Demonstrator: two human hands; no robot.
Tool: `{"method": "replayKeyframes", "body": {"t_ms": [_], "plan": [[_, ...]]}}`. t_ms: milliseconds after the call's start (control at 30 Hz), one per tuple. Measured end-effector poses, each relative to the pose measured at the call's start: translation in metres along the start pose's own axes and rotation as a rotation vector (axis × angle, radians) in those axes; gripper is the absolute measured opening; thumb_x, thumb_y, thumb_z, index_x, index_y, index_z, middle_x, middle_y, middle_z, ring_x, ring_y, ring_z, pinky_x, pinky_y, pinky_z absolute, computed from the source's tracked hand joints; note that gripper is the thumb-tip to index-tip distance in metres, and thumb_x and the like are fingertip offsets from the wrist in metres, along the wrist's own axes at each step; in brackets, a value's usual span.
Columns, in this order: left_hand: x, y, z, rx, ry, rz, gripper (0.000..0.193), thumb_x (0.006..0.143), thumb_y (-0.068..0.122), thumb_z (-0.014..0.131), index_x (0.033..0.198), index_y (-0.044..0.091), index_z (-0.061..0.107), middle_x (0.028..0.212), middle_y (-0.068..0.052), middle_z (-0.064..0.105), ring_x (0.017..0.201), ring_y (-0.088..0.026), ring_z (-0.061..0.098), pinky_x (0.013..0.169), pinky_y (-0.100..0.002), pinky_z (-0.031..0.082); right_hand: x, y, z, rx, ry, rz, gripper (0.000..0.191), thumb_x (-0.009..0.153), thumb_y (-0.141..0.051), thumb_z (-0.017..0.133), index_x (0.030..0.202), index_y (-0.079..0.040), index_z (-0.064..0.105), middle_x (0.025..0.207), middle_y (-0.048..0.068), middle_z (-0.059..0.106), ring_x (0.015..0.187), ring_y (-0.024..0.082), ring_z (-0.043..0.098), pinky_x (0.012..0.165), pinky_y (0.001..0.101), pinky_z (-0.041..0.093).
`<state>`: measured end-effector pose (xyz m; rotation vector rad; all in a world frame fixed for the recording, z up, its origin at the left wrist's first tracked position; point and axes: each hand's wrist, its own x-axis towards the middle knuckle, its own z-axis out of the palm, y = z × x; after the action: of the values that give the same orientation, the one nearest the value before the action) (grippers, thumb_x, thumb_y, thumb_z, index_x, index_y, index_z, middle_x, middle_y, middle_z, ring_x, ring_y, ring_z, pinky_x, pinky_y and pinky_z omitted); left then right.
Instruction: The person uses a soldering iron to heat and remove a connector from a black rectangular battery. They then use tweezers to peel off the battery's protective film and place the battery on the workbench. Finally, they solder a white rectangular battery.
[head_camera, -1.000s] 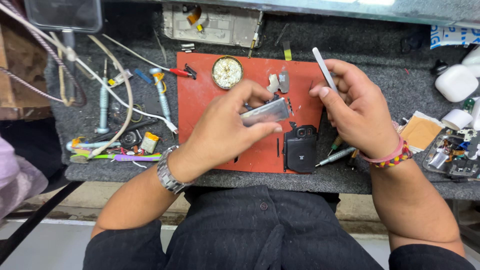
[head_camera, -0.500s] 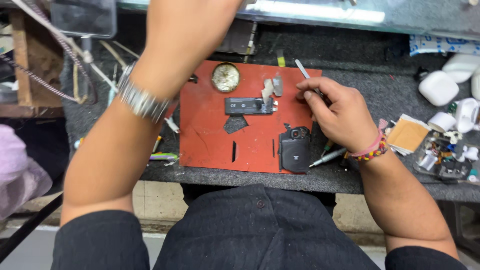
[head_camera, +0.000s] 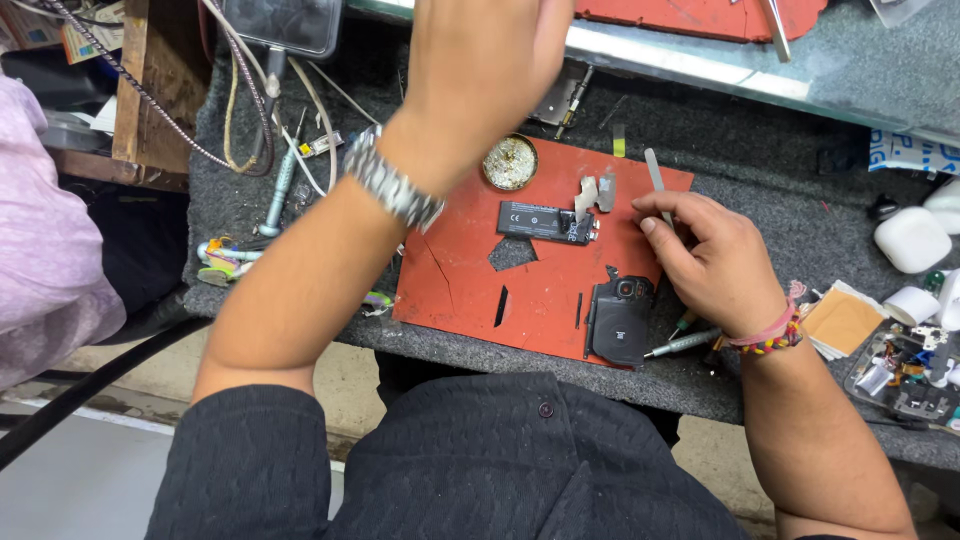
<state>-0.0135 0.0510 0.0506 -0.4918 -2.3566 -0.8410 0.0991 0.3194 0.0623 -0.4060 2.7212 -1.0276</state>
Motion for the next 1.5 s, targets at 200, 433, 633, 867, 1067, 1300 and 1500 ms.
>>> {"method": "replayKeyframes", "body": {"t_ms": [200, 433, 633, 867, 1067, 1300, 1500], "plan": [[-0.028, 0.036, -0.075, -0.183, 0.069, 0.122, 0.012, 0.102, 0.006, 0.072, 0.113, 0.002, 0.068, 0.112, -0.012, 0.069, 0.106, -0.031, 0.065, 0.093, -0.041, 0.052, -0.002, 0.0, 0.0, -0.026, 0.014, -0.03, 0.019, 0.099, -0.011, 0.066, 0.116, -0.005, 0.072, 0.106, 0.011, 0.074, 0.091, 0.022, 0.073, 0.077, 0.0324, 0.056], [-0.098, 0.028, -0.118, -0.375, -0.097, -0.256, 0.01, 0.105, 0.0, 0.076, 0.114, 0.0, 0.072, 0.113, -0.011, 0.073, 0.102, -0.022, 0.074, 0.091, -0.028, 0.058, -0.008, 0.004, 0.002, 0.137, 0.125, 0.043, 0.017, 0.104, -0.005, 0.066, 0.12, -0.001, 0.07, 0.102, 0.009, 0.074, 0.084, 0.013, 0.07, 0.074, 0.0257, 0.056], [-0.138, 0.021, -0.133, -0.351, -0.174, -0.616, 0.015, 0.095, 0.003, 0.077, 0.11, 0.001, 0.075, 0.106, -0.011, 0.075, 0.084, -0.021, 0.07, 0.076, -0.029, 0.056, -0.012, 0.009, 0.005, 0.31, 0.217, 0.086, 0.017, 0.108, -0.004, 0.063, 0.124, 0.002, 0.067, 0.108, 0.007, 0.074, 0.081, 0.007, 0.064, 0.069, 0.0206, 0.054], [-0.123, 0.022, -0.111, -0.172, -0.371, -0.293, 0.037, 0.093, 0.014, 0.079, 0.126, 0.001, 0.069, 0.113, -0.013, 0.068, 0.096, -0.03, 0.067, 0.085, -0.039, 0.054, -0.017, 0.024, 0.001, 0.938, 0.224, 0.191, 0.026, 0.106, -0.001, 0.05, 0.126, 0.002, 0.066, 0.111, 0.016, 0.074, 0.082, 0.015, 0.07, 0.076, 0.0269, 0.06], [-0.089, 0.018, -0.054, -0.078, -0.461, -0.192, 0.061, 0.082, 0.024, 0.085, 0.131, -0.004, 0.062, 0.114, -0.018, 0.059, 0.105, -0.037, 0.061, 0.086, -0.045, 0.051, -0.02, 0.045, -0.004, 1.338, 0.094, 0.139, 0.029, 0.097, 0.006, 0.067, 0.126, 0.004, 0.064, 0.108, 0.02, 0.073, 0.082, 0.025, 0.072, 0.072, 0.0343, 0.061], [-0.089, 0.019, -0.049, -0.234, -0.329, -0.15, 0.059, 0.085, 0.022, 0.086, 0.132, -0.003, 0.061, 0.121, -0.015, 0.06, 0.108, -0.03, 0.063, 0.094, -0.041, 0.053, -0.026, 0.05, 0.005, 1.359, 0.121, 0.098, 0.023, 0.116, -0.013, 0.066, 0.127, 0.007, 0.065, 0.093, 0.018, 0.072, 0.076, 0.024, 0.071, 0.068, 0.0334, 0.06], [-0.094, 0.048, -0.044, -0.72, -0.578, -0.457, 0.065, 0.079, 0.029, 0.086, 0.133, 0.001, 0.064, 0.091, -0.001, 0.069, 0.072, -0.008, 0.064, 0.066, -0.024, 0.055, -0.031, 0.015, 0.024, 1.177, 0.21, 0.074, 0.021, 0.102, -0.008, 0.07, 0.118, 0.003, 0.063, 0.098, 0.012, 0.069, 0.084, 0.023, 0.073, 0.08, 0.04, 0.065]]}}
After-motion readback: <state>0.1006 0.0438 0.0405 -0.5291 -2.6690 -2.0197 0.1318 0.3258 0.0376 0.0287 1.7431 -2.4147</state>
